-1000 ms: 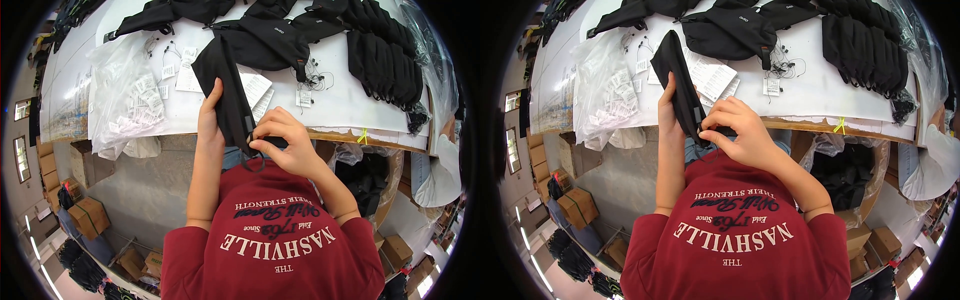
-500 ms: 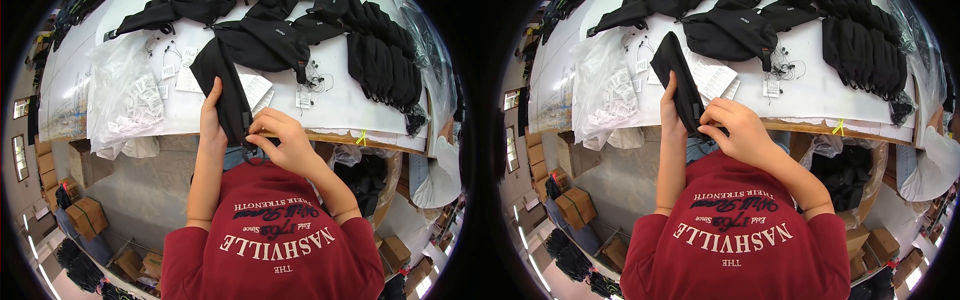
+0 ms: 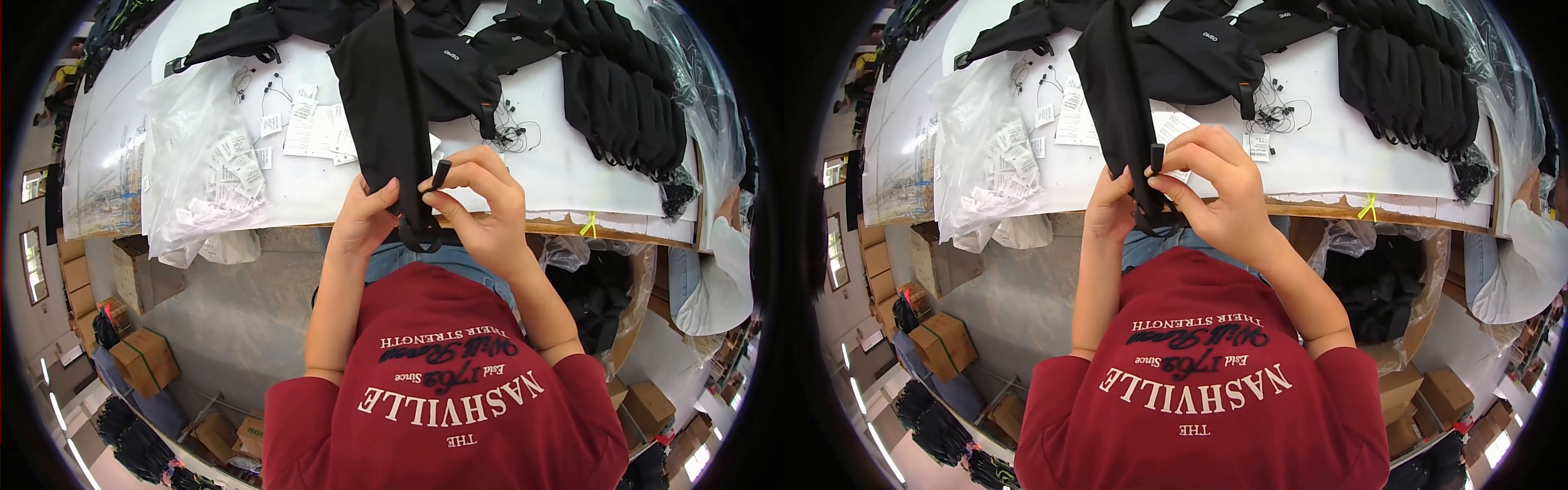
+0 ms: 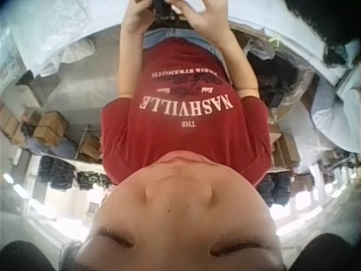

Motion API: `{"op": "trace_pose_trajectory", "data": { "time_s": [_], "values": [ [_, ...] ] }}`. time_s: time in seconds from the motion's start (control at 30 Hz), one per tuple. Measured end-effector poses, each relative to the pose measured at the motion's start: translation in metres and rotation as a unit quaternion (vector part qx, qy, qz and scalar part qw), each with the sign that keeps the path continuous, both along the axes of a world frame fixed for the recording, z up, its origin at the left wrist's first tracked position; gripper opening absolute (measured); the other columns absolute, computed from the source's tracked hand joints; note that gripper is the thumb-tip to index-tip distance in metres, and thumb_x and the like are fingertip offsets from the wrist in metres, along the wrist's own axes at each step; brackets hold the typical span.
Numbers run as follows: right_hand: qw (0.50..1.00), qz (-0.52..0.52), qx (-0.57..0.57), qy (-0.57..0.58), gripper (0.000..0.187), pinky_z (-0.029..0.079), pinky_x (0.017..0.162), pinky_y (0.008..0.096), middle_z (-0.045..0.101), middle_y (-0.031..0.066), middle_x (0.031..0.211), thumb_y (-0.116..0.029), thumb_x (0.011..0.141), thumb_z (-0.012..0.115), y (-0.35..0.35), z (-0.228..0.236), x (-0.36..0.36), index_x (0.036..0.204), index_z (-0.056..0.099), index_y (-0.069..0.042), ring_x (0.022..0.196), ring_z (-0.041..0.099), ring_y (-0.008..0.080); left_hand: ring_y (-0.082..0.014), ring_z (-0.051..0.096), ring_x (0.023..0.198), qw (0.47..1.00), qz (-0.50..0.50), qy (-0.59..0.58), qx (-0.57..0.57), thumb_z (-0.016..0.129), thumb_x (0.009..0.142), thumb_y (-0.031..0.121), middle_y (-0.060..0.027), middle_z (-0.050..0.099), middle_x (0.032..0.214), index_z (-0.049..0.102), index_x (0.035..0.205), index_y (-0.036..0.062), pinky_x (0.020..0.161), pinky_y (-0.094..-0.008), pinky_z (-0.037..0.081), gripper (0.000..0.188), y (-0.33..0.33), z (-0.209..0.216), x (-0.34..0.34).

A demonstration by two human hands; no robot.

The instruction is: The person is seen labeling and organizing black waist bags at a manufacturing workbench.

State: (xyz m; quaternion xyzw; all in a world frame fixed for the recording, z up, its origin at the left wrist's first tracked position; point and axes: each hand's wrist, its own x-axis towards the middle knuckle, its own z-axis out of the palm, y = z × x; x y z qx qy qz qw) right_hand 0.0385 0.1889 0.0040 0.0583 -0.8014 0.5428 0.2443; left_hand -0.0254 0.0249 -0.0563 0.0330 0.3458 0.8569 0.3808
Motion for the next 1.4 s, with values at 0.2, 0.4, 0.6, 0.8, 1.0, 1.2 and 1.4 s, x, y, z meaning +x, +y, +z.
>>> {"op": "trace_pose_trajectory", "data": {
  "time_s": [0.2, 0.4, 0.6, 0.8, 1.0, 1.2, 1.4],
  "values": [
    [0.999, 0.01, -0.01, -0.047, 0.013, 0.043, 0.064, 0.031, 0.059, 0.0054, 0.081, -0.001, 0.07, 0.071, -0.008, -0.007, -0.002, 0.077, 0.06, -0.002, 0.073, 0.053, 0.0216, -0.0194, 0.065, 0.088, 0.997, 0.046, -0.058, 0.018, 0.065, 0.087, 0.018, -0.0108, 0.065, 0.101, 0.057, 0.112, -0.0011, 0.077, -0.0305, 0.054, 0.032, 0.002, 0.006, 0.001],
    [0.999, 0.003, 0.031, -0.016, 0.013, 0.042, 0.062, 0.0306, 0.058, 0.0054, 0.079, -0.001, 0.07, 0.071, -0.004, -0.009, 0.001, 0.076, 0.059, -0.003, 0.071, 0.052, 0.0211, -0.0157, 0.065, 0.085, 0.998, -0.002, -0.055, -0.001, 0.065, 0.087, 0.016, -0.0097, 0.066, 0.097, 0.058, 0.109, -0.0013, 0.074, -0.0296, 0.054, 0.029, 0.005, 0.01, 0.005],
    [0.997, -0.068, -0.007, 0.035, 0.017, 0.04, 0.056, 0.0259, 0.055, 0.0052, 0.077, 0.0, 0.071, 0.072, 0.007, 0.003, -0.008, 0.077, 0.057, -0.002, 0.065, 0.049, 0.016, -0.014, 0.063, 0.087, 0.998, -0.001, -0.029, -0.053, 0.068, 0.083, 0.01, -0.0076, 0.065, 0.099, 0.056, 0.111, -0.0023, 0.078, -0.0272, 0.051, 0.033, 0.004, 0.014, 0.011],
    [0.977, -0.171, -0.106, 0.064, 0.013, 0.038, 0.061, 0.0226, 0.056, 0.0034, 0.079, -0.001, 0.077, 0.07, 0.041, 0.009, -0.02, 0.078, 0.057, -0.001, 0.065, 0.047, 0.011, -0.0124, 0.062, 0.088, 0.994, -0.04, -0.039, -0.09, 0.07, 0.081, 0.009, -0.0077, 0.064, 0.101, 0.055, 0.113, -0.0021, 0.075, -0.0243, 0.049, 0.036, 0.004, 0.012, 0.023],
    [0.997, -0.002, -0.06, -0.058, 0.012, 0.038, 0.059, 0.0259, 0.054, 0.0039, 0.075, -0.005, 0.074, 0.07, 0.0, -0.002, -0.001, 0.075, 0.058, -0.002, 0.067, 0.048, 0.0146, -0.019, 0.063, 0.081, 0.996, 0.014, -0.085, -0.009, 0.058, 0.092, 0.022, -0.0115, 0.062, 0.091, 0.054, 0.11, -0.0032, 0.068, -0.0291, 0.052, 0.032, 0.008, 0.001, 0.018],
    [0.995, 0.016, -0.057, -0.084, 0.012, 0.039, 0.059, 0.0276, 0.056, 0.0034, 0.074, -0.004, 0.072, 0.071, -0.013, -0.008, 0.008, 0.074, 0.06, -0.003, 0.067, 0.048, 0.0174, -0.0205, 0.062, 0.082, 0.991, 0.039, -0.127, 0.0, 0.05, 0.096, 0.024, -0.0136, 0.06, 0.095, 0.056, 0.109, -0.0033, 0.067, -0.032, 0.054, 0.031, 0.008, 0.003, 0.012],
    [1.0, 0.004, -0.021, -0.02, 0.011, 0.04, 0.062, 0.0277, 0.056, 0.0037, 0.078, -0.004, 0.071, 0.071, 0.0, 0.005, -0.004, 0.075, 0.061, -0.003, 0.07, 0.049, 0.0173, -0.0159, 0.065, 0.084, 0.993, 0.037, -0.102, 0.045, 0.058, 0.092, 0.017, -0.01, 0.065, 0.097, 0.054, 0.114, -0.0008, 0.072, -0.0267, 0.055, 0.028, 0.012, 0.012, 0.014]
  ]
}}
